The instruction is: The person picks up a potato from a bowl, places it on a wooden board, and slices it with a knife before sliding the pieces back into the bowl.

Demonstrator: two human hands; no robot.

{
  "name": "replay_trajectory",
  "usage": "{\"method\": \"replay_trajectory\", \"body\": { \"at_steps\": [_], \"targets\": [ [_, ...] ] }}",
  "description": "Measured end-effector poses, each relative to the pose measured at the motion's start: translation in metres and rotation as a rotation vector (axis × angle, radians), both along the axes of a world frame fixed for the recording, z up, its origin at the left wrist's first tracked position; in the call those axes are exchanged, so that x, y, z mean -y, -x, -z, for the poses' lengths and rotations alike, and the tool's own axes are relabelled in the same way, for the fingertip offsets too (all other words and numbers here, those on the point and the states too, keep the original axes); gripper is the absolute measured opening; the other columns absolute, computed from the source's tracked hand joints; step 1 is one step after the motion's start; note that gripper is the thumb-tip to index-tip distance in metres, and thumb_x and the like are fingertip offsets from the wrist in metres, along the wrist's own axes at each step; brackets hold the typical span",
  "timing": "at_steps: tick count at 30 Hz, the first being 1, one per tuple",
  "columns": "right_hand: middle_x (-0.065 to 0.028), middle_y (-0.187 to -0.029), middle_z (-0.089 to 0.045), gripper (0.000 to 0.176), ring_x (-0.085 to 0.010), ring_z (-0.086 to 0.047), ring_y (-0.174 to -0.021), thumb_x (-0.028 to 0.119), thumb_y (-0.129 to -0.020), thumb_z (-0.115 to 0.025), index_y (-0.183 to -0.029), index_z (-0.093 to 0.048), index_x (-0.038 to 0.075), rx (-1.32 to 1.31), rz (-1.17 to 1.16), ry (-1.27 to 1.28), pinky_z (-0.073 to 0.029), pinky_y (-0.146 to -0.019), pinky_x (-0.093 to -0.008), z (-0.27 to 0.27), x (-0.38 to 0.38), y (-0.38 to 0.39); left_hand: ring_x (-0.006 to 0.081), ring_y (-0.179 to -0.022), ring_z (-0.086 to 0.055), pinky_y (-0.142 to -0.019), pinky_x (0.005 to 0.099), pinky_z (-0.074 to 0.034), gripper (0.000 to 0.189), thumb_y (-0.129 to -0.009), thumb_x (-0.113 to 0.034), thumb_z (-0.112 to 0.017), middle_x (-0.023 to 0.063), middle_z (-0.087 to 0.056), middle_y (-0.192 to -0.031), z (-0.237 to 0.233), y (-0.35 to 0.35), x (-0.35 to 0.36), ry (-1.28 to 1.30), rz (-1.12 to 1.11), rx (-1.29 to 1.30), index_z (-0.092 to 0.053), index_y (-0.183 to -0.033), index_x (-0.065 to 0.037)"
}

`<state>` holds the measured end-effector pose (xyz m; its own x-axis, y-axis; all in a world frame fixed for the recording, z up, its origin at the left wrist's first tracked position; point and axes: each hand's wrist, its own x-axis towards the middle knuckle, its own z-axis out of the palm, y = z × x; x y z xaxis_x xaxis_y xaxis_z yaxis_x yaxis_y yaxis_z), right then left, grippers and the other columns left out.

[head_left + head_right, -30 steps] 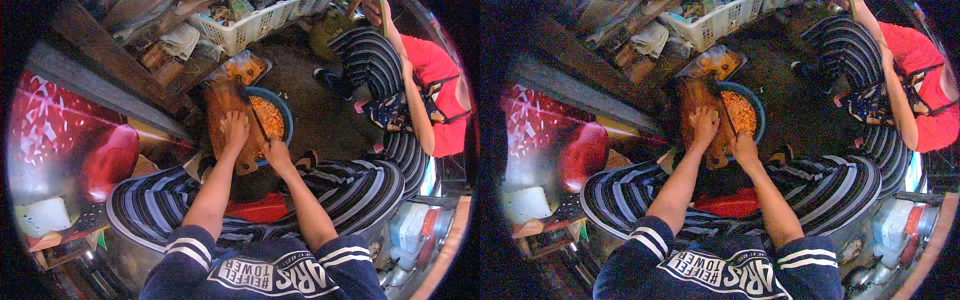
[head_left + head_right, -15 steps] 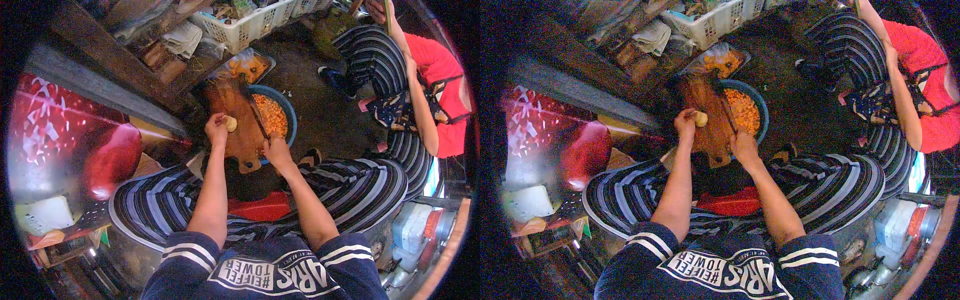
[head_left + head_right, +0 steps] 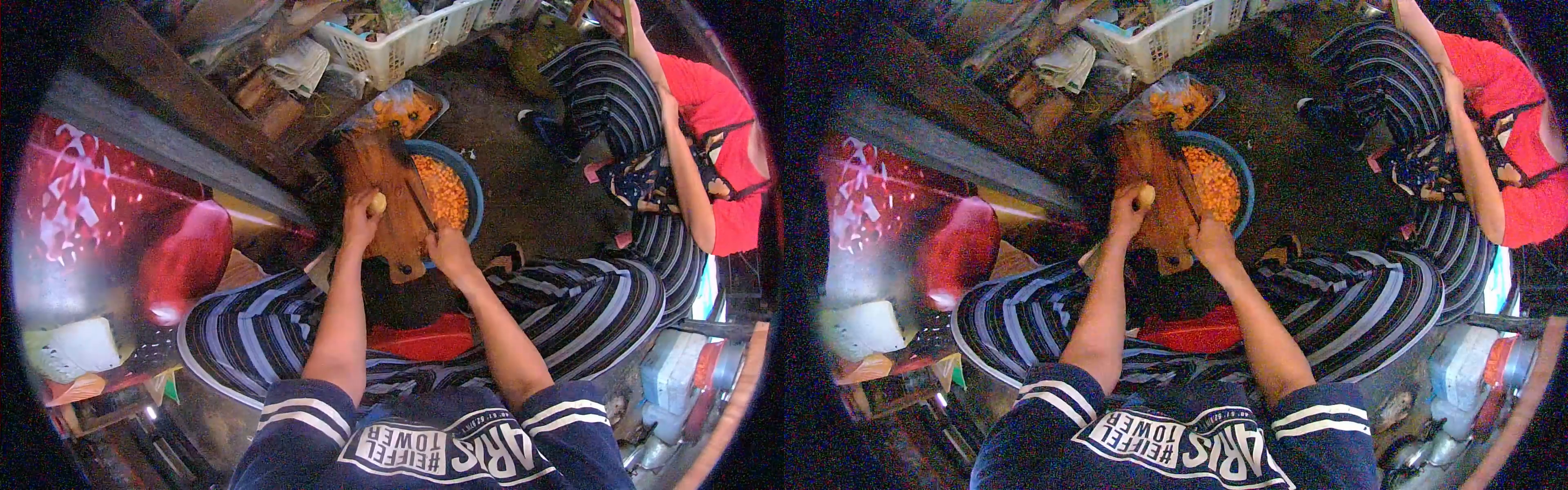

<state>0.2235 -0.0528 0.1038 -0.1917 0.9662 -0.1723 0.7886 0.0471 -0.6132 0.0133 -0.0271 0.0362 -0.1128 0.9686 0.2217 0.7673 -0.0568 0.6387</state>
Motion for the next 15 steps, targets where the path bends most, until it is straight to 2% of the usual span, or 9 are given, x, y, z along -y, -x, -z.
{"method": "replay_trajectory", "body": {
  "at_steps": [2,6,11,13,15],
  "targets": [
    [-0.0256,-0.074,-0.058,0.03,-0.041,-0.057,-0.071,0.021,-0.079,-0.05,-0.092,-0.052,-0.006,0.02,-0.018,-0.033,-0.046,-0.066,-0.0481,0.003,0.001,0.001,0.0307,-0.106,-0.046,-0.093,0.0371,-0.034,0.053,-0.06,-0.004,-0.067,0.0124,-0.053,-0.112,0.0,0.002,0.002,0.054,0.037,0.052,-0.054,-0.112,-0.009],
    [-0.0256,-0.074,-0.058,0.031,-0.0401,-0.057,-0.071,0.022,-0.078,-0.051,-0.093,-0.052,-0.006,0.003,0.002,0.012,-0.047,-0.065,-0.0476,-0.002,0.002,0.003,0.0308,-0.104,-0.046,-0.093,0.0372,-0.035,0.055,-0.061,-0.004,-0.068,0.0127,-0.053,-0.111,0.001,0.001,0.001,0.005,0.059,0.074,-0.052,-0.114,-0.009],
    [-0.0258,-0.073,-0.058,0.032,-0.0398,-0.057,-0.07,0.021,-0.078,-0.052,-0.095,-0.051,-0.006,-0.008,-0.03,0.005,-0.047,-0.064,-0.0475,-0.002,0.006,0.003,0.0326,-0.1,-0.047,-0.092,0.0384,-0.035,0.054,-0.061,-0.007,-0.069,0.0151,-0.054,-0.108,-0.007,-0.009,0.004,0.058,-0.051,0.053,-0.052,-0.112,-0.005],
    [-0.0248,-0.076,-0.058,0.034,-0.0413,-0.056,-0.074,0.018,-0.079,-0.051,-0.106,-0.046,-0.002,-0.052,-0.059,-0.013,-0.045,-0.064,-0.0476,0.005,0.007,0.004,0.0331,-0.1,-0.047,-0.092,0.039,-0.035,0.053,-0.061,-0.007,-0.069,0.0161,-0.053,-0.106,0.0,-0.016,0.005,0.021,-0.102,0.05,-0.052,-0.111,-0.004],
    [-0.0245,-0.078,-0.058,0.034,-0.0409,-0.056,-0.075,0.018,-0.079,-0.051,-0.106,-0.046,-0.002,-0.027,-0.066,0.031,-0.045,-0.064,-0.0474,0.005,0.008,0.005,0.0336,-0.1,-0.047,-0.092,0.0395,-0.035,0.052,-0.061,-0.007,-0.069,0.0171,-0.053,-0.105,-0.004,-0.028,0.009,-0.013,-0.155,0.048,-0.052,-0.11,-0.003]
  ]
}}
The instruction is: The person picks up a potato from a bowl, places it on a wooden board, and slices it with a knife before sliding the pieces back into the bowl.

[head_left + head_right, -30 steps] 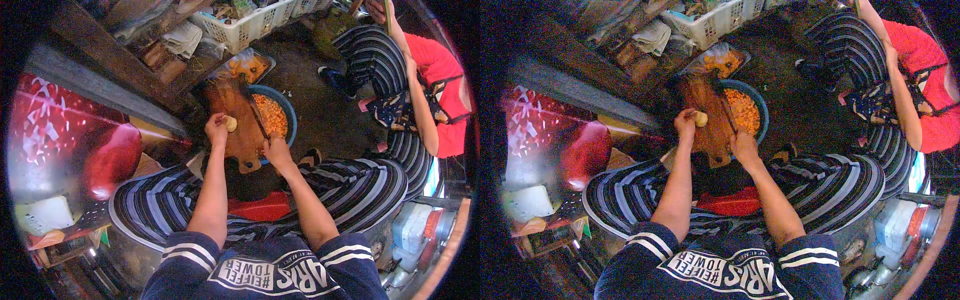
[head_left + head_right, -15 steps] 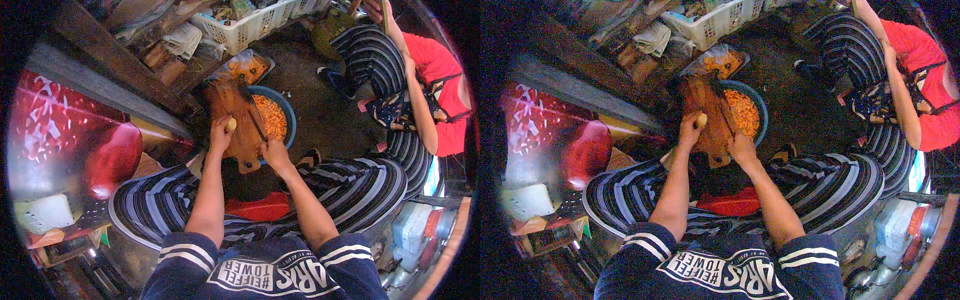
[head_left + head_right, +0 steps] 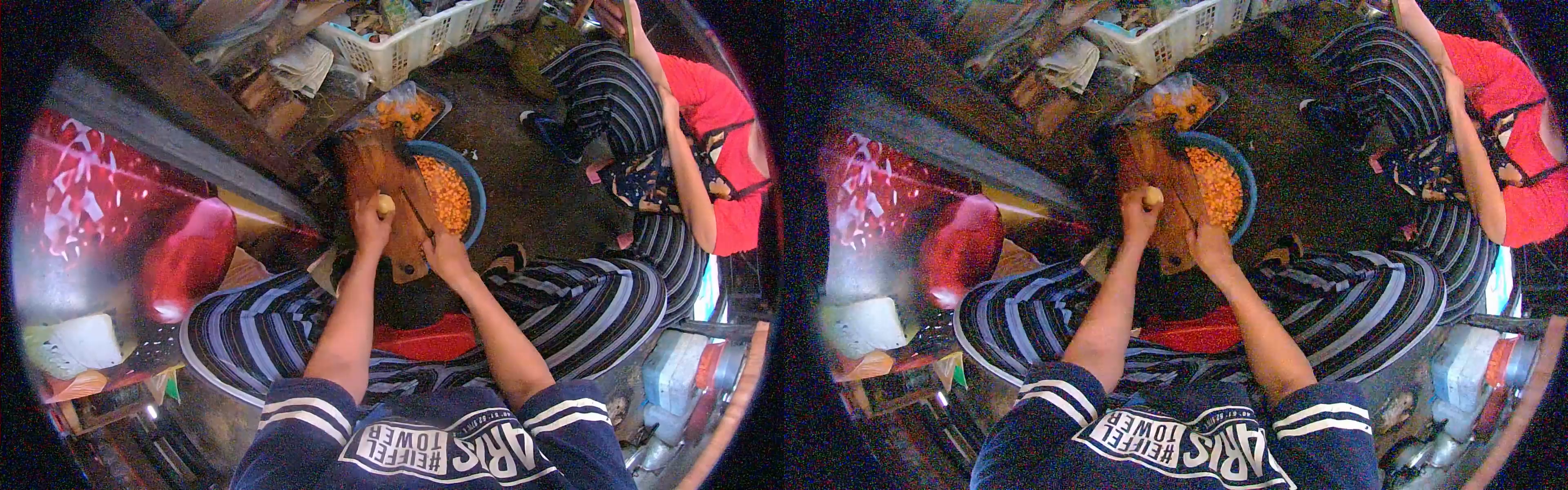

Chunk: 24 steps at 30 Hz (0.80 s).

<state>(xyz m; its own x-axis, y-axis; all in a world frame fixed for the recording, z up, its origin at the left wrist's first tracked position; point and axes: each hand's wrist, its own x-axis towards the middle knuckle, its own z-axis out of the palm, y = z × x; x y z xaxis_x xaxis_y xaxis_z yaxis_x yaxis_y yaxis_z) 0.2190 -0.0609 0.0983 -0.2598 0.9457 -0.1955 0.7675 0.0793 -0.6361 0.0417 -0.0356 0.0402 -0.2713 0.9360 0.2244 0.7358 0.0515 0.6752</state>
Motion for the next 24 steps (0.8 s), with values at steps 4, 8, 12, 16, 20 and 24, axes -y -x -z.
{"method": "replay_trajectory", "body": {
  "at_steps": [4,8,12,16,20,24],
  "targets": [
    [-0.0252,-0.081,-0.058,0.033,-0.0405,-0.056,-0.077,0.016,-0.078,-0.051,-0.105,-0.046,-0.002,-0.001,-0.014,-0.008,-0.045,-0.067,-0.047,-0.001,0.003,-0.001,0.0346,-0.1,-0.047,-0.093,0.0411,-0.033,0.051,-0.062,-0.007,-0.069,0.0184,-0.053,-0.104,-0.015,-0.015,0.009,0.005,0.0,-0.005,-0.052,-0.11,-0.003],
    [-0.0258,-0.082,-0.058,0.032,-0.0403,-0.056,-0.079,0.015,-0.078,-0.051,-0.105,-0.046,-0.002,0.035,0.005,0.056,-0.045,-0.069,-0.0468,-0.001,0.003,-0.002,0.0333,-0.098,-0.05,-0.089,0.0397,-0.037,0.05,-0.064,-0.006,-0.068,0.0183,-0.053,-0.104,-0.014,-0.013,0.01,-0.091,0.036,-0.026,-0.052,-0.11,-0.003],
    [-0.0242,-0.073,-0.058,0.036,-0.0392,-0.057,-0.071,0.019,-0.075,-0.055,-0.102,-0.047,-0.005,0.003,0.017,-0.047,-0.047,-0.065,-0.0465,0.006,0.002,-0.002,0.0303,-0.097,-0.052,-0.082,0.0361,-0.043,0.045,-0.066,-0.005,-0.066,0.0175,-0.054,-0.101,-0.01,-0.011,0.006,-0.055,-0.043,0.276,-0.053,-0.109,-0.003],
    [-0.0258,-0.08,-0.058,0.033,-0.0408,-0.056,-0.078,0.018,-0.079,-0.051,-0.103,-0.046,-0.003,0.028,-0.007,0.007,-0.045,-0.068,-0.0472,0.009,0.001,-0.003,0.0288,-0.092,-0.052,-0.084,0.0362,-0.04,0.039,-0.067,-0.011,-0.067,0.014,-0.056,-0.099,0.004,-0.005,0.005,-0.03,-0.061,0.347,-0.057,-0.104,-0.006],
    [-0.0262,-0.08,-0.057,0.033,-0.0408,-0.056,-0.078,0.017,-0.079,-0.051,-0.104,-0.045,-0.003,0.06,0.005,0.072,-0.045,-0.068,-0.0478,-0.002,0.001,-0.002,0.0296,-0.091,-0.053,-0.086,0.0359,-0.04,0.035,-0.066,-0.008,-0.065,0.0141,-0.057,-0.098,-0.003,-0.004,0.006,-0.062,-0.008,0.147,-0.059,-0.101,-0.007],
    [-0.0263,-0.08,-0.058,0.032,-0.0409,-0.056,-0.077,0.016,-0.078,-0.051,-0.102,-0.046,-0.004,0.005,0.013,0.023,-0.045,-0.068,-0.0478,-0.006,0.002,-0.001,0.0308,-0.092,-0.052,-0.087,0.0367,-0.039,0.039,-0.066,-0.007,-0.065,0.014,-0.056,-0.1,0.003,-0.001,0.004,-0.116,0.077,0.067,-0.058,-0.104,-0.008]
  ]
}}
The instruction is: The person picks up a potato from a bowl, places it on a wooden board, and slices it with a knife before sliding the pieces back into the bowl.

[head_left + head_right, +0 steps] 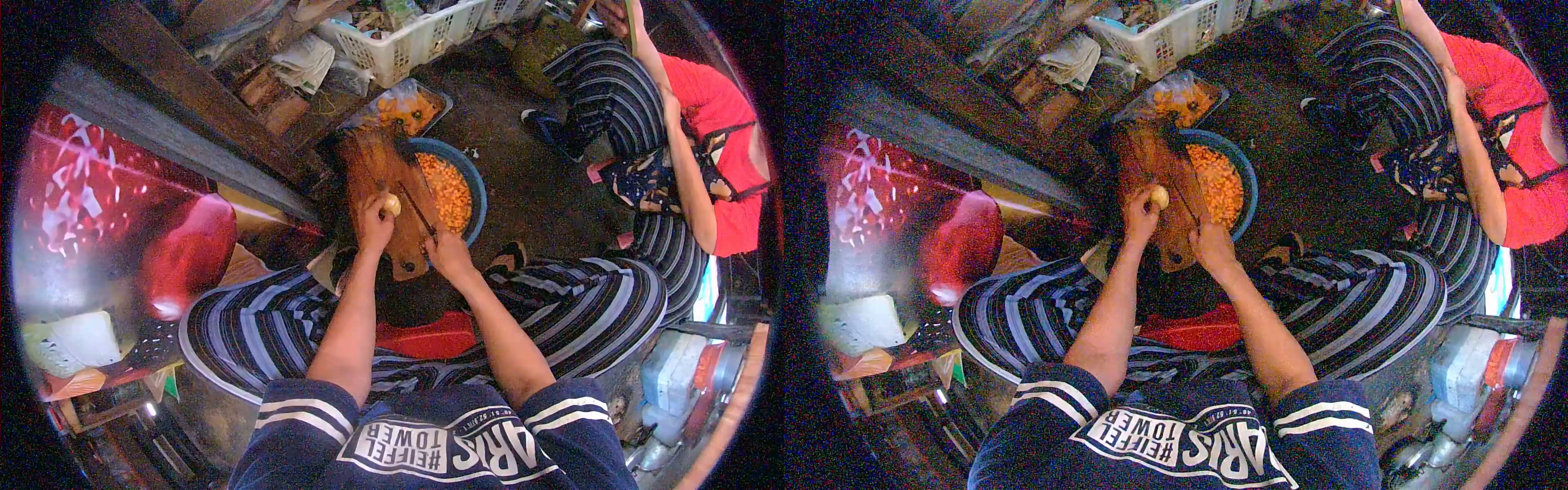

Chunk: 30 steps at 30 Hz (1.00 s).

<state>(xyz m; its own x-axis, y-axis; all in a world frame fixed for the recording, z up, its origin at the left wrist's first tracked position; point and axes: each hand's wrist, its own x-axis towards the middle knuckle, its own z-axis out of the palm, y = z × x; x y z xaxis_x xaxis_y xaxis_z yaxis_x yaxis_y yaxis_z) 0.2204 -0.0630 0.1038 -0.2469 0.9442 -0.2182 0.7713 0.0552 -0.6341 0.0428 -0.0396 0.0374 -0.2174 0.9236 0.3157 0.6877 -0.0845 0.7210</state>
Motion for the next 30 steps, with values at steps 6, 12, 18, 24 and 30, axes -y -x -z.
{"method": "replay_trajectory", "body": {
  "at_steps": [6,12,18,24,30],
  "targets": [
    [-0.0262,-0.08,-0.058,0.03,-0.0407,-0.056,-0.078,0.016,-0.079,-0.051,-0.101,-0.046,-0.004,0.02,0.005,-0.021,-0.045,-0.068,-0.0475,0.001,0.0,0.001,0.0318,-0.101,-0.048,-0.093,0.0372,-0.032,0.041,-0.065,-0.002,-0.061,0.0165,-0.054,-0.107,-0.01,-0.01,0.003,0.068,-0.136,0.064,-0.054,-0.105,-0.001],
    [-0.0262,-0.08,-0.058,0.03,-0.0407,-0.056,-0.078,0.015,-0.078,-0.051,-0.102,-0.047,-0.003,0.008,0.011,-0.01,-0.045,-0.068,-0.0473,0.002,0.0,0.001,0.0338,-0.098,-0.048,-0.087,0.0393,-0.037,0.04,-0.066,-0.005,-0.064,0.0191,-0.054,-0.103,-0.013,-0.01,0.006,0.006,0.023,0.181,-0.054,-0.104,0.001],
    [-0.0266,-0.079,-0.057,0.031,-0.041,-0.056,-0.078,0.015,-0.077,-0.051,-0.102,-0.046,-0.003,0.008,0.004,-0.008,-0.045,-0.068,-0.0477,0.004,0.001,0.0,0.0366,-0.095,-0.048,-0.084,0.0411,-0.037,0.04,-0.066,-0.009,-0.066,0.0187,-0.055,-0.093,-0.016,-0.018,0.004,-0.054,-0.173,0.06,-0.054,-0.103,0.0],
    [-0.0263,-0.079,-0.057,0.031,-0.0415,-0.055,-0.078,0.017,-0.078,-0.051,-0.102,-0.047,-0.003,0.035,0.02,0.0,-0.045,-0.068,-0.0482,0.006,0.0,0.0,0.0349,-0.096,-0.047,-0.085,0.0409,-0.037,0.038,-0.067,-0.01,-0.065,0.0186,-0.055,-0.101,0.005,-0.014,0.0,0.077,-0.153,0.09,-0.055,-0.103,0.0],
    [-0.0265,-0.077,-0.057,0.03,-0.039,-0.058,-0.073,0.021,-0.079,-0.049,-0.098,-0.05,-0.002,-0.024,-0.042,0.068,-0.046,-0.063,-0.0468,0.019,0.002,-0.004,0.0329,-0.095,-0.05,-0.085,0.0383,-0.04,0.039,-0.068,-0.008,-0.064,0.0162,-0.057,-0.101,-0.015,-0.02,0.011,-0.018,-0.126,0.052,-0.056,-0.105,-0.002]
  ]
}}
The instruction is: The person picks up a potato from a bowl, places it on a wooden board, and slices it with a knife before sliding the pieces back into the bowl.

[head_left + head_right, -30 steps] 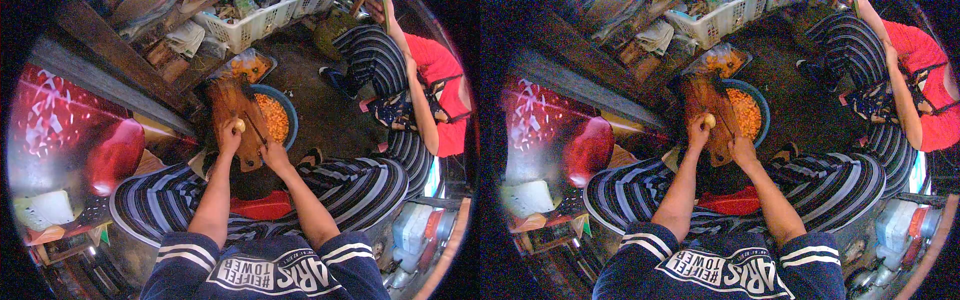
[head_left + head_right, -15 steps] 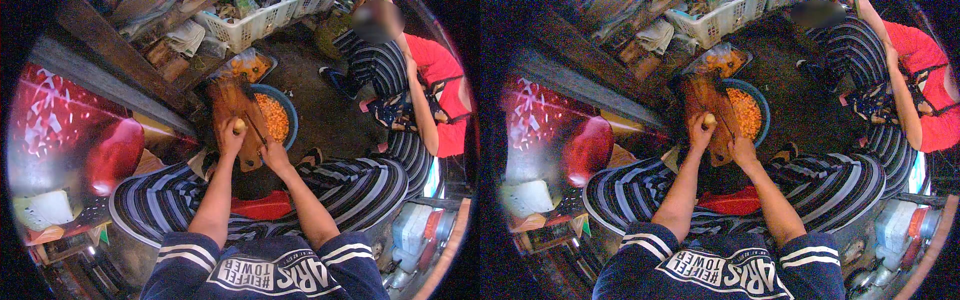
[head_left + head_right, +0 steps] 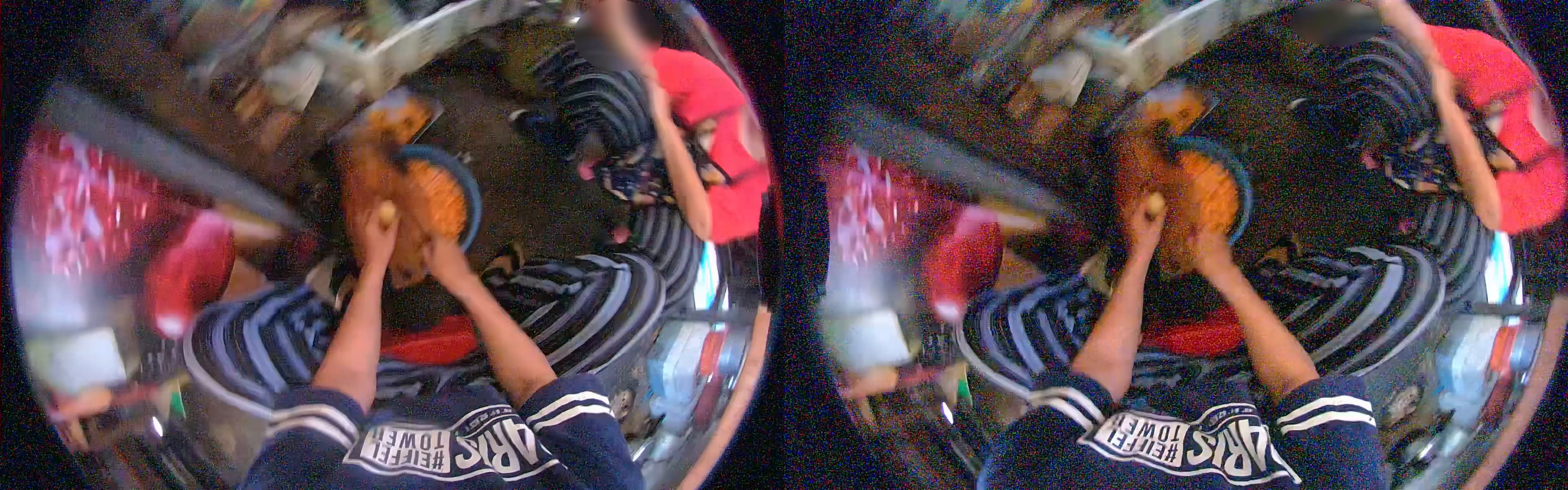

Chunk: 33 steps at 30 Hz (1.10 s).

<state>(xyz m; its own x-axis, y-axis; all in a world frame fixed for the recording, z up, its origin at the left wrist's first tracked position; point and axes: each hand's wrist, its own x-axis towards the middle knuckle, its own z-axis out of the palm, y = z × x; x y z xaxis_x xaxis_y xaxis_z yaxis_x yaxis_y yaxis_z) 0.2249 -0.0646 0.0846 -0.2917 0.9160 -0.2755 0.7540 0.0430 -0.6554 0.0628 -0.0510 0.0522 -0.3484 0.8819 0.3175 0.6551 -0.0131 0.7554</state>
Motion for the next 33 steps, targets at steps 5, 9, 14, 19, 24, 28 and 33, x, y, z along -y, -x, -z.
{"method": "replay_trajectory", "body": {
  "at_steps": [5,9,14,19,24,28,33],
  "targets": [
    [-0.0241,-0.081,-0.059,0.032,-0.037,-0.059,-0.074,0.021,-0.074,-0.05,-0.097,-0.055,-0.001,0.07,0.011,-0.015,-0.047,-0.063,-0.0471,0.016,-0.002,0.007,0.032,-0.094,-0.05,-0.085,0.0395,-0.039,0.04,-0.068,-0.007,-0.065,0.0171,-0.053,-0.103,0.023,0.003,-0.011,-0.006,0.081,0.102,-0.055,-0.106,-0.001],
    [-0.0252,-0.077,-0.059,0.03,-0.0379,-0.059,-0.074,0.022,-0.076,-0.049,-0.092,-0.055,-0.003,0.0,-0.001,0.046,-0.047,-0.066,-0.047,-0.009,-0.002,-0.002,0.0354,-0.103,-0.043,-0.09,0.0412,-0.034,0.05,-0.063,-0.004,-0.068,0.0198,-0.049,-0.106,0.054,0.007,-0.026,0.027,0.143,0.141,-0.05,-0.11,-0.001],
    [-0.0238,-0.076,-0.06,0.028,-0.0373,-0.06,-0.074,0.022,-0.075,-0.049,-0.082,-0.059,-0.003,0.051,0.013,-0.095,-0.048,-0.067,-0.0447,0.003,0.009,0.002,0.036,-0.11,-0.039,-0.094,0.0419,-0.032,0.054,-0.063,-0.003,-0.069,0.0208,-0.043,-0.116,0.033,0.004,-0.013,0.082,0.094,-0.049,-0.047,-0.113,-0.001],
    [-0.0241,-0.077,-0.06,0.029,-0.037,-0.06,-0.074,0.02,-0.074,-0.048,-0.086,-0.059,-0.004,0.036,0.096,-0.295,-0.048,-0.068,-0.0446,0.014,0.012,0.005,0.0363,-0.112,-0.038,-0.095,0.0416,-0.031,0.052,-0.063,-0.004,-0.069,0.0221,-0.041,-0.119,0.024,0.002,-0.01,0.128,0.052,-0.111,-0.047,-0.11,0.001],
    [-0.0254,-0.076,-0.059,0.028,-0.0379,-0.06,-0.074,0.019,-0.073,-0.048,-0.083,-0.06,-0.004,-0.079,0.133,0.029,-0.047,-0.067,-0.0458,-0.036,0.015,-0.002,0.0378,-0.107,-0.039,-0.093,0.0428,-0.032,0.044,-0.063,-0.009,-0.07,0.023,-0.044,-0.114,0.002,-0.011,-0.008,0.17,0.02,-0.059,-0.049,-0.101,0.002],
    [-0.0255,-0.073,-0.059,0.027,-0.0372,-0.06,-0.07,0.021,-0.073,-0.049,-0.081,-0.061,-0.003,-0.062,0.088,-0.07,-0.048,-0.063,-0.0447,-0.007,0.011,-0.001,0.0367,-0.104,-0.041,-0.09,0.0427,-0.034,0.044,-0.063,-0.014,-0.071,0.0218,-0.047,-0.11,0.086,0.006,-0.038,-0.001,0.043,0.054,-0.05,-0.099,0.001],
    [-0.0218,-0.071,-0.059,0.022,-0.0356,-0.059,-0.067,0.02,-0.071,-0.052,-0.078,-0.063,0.002,0.039,0.085,-0.457,-0.048,-0.061,-0.0447,0.057,0.014,0.005,0.0337,-0.102,-0.045,-0.089,0.0405,-0.035,0.053,-0.066,-0.017,-0.069,0.0193,-0.05,-0.106,0.06,-0.002,-0.009,-0.08,0.014,-0.033,-0.047,-0.112,0.0]
  ]
}}
